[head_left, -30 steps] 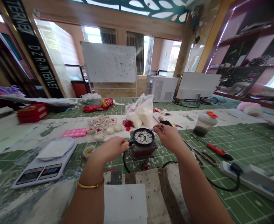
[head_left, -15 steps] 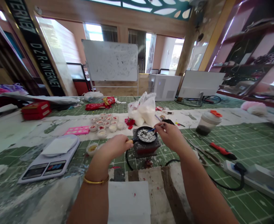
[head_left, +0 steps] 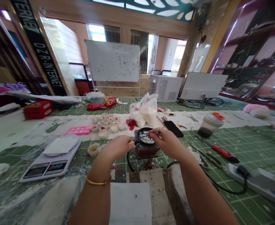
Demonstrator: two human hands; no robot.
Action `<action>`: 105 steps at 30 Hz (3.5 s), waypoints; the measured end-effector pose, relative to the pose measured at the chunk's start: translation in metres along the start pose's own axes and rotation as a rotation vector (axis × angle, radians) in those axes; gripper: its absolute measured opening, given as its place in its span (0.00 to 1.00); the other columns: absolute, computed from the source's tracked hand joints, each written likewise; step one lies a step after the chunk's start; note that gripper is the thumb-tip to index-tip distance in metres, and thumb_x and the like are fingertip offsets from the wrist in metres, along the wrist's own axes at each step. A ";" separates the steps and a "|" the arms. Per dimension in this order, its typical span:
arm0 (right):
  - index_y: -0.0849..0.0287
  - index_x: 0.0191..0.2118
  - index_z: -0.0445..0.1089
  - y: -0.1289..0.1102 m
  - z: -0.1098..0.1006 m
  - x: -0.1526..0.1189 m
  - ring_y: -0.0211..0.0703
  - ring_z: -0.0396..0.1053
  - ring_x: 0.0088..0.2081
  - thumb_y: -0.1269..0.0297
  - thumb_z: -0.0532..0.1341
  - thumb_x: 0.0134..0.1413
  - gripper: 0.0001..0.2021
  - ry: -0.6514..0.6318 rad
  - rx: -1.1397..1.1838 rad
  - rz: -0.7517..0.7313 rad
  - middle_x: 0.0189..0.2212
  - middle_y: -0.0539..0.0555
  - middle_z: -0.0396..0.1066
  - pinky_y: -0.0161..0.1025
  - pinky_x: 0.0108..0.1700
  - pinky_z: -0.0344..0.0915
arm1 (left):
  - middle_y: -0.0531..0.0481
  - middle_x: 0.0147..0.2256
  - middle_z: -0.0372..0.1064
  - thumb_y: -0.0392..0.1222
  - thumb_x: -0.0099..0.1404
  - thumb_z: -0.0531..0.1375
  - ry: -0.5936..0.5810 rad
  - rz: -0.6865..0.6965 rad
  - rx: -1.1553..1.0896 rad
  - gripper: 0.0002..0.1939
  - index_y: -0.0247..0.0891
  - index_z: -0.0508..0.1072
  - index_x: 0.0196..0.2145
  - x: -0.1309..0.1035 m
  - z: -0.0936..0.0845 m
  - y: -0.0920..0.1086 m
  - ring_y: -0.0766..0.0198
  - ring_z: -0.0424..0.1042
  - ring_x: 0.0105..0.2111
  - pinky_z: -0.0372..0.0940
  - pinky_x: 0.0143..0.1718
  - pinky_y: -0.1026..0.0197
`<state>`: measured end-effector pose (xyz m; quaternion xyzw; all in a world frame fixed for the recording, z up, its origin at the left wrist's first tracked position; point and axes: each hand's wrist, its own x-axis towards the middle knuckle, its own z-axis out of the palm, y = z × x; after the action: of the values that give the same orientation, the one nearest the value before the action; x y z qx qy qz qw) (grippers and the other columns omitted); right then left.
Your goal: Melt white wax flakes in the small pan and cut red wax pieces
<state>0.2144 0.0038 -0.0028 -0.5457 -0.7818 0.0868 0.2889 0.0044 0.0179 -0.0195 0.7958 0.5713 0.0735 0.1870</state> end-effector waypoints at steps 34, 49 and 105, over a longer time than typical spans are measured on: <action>0.55 0.34 0.71 0.014 -0.021 -0.007 0.40 0.68 0.32 0.56 0.50 0.56 0.14 -0.021 0.081 0.139 0.30 0.50 0.74 0.33 0.33 0.57 | 0.51 0.23 0.63 0.53 0.56 0.49 0.013 -0.036 0.007 0.17 0.38 0.63 0.21 -0.004 -0.001 -0.001 0.65 0.59 0.23 0.47 0.23 0.62; 0.58 0.32 0.72 0.025 -0.006 0.006 0.42 0.69 0.30 0.56 0.51 0.54 0.16 0.043 0.134 0.149 0.26 0.51 0.74 0.35 0.32 0.58 | 0.50 0.24 0.66 0.49 0.53 0.54 -0.001 -0.057 0.030 0.12 0.37 0.66 0.23 -0.003 -0.002 0.000 0.64 0.62 0.24 0.48 0.23 0.62; 0.57 0.36 0.72 0.014 -0.011 -0.002 0.43 0.69 0.31 0.57 0.50 0.57 0.16 -0.006 -0.021 0.114 0.28 0.53 0.74 0.35 0.32 0.56 | 0.50 0.22 0.63 0.53 0.57 0.49 -0.001 -0.069 0.055 0.18 0.37 0.64 0.21 -0.004 -0.002 0.001 0.65 0.60 0.22 0.46 0.22 0.62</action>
<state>0.2319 0.0051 -0.0005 -0.5921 -0.7511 0.0968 0.2754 0.0028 0.0140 -0.0165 0.7804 0.6003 0.0505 0.1678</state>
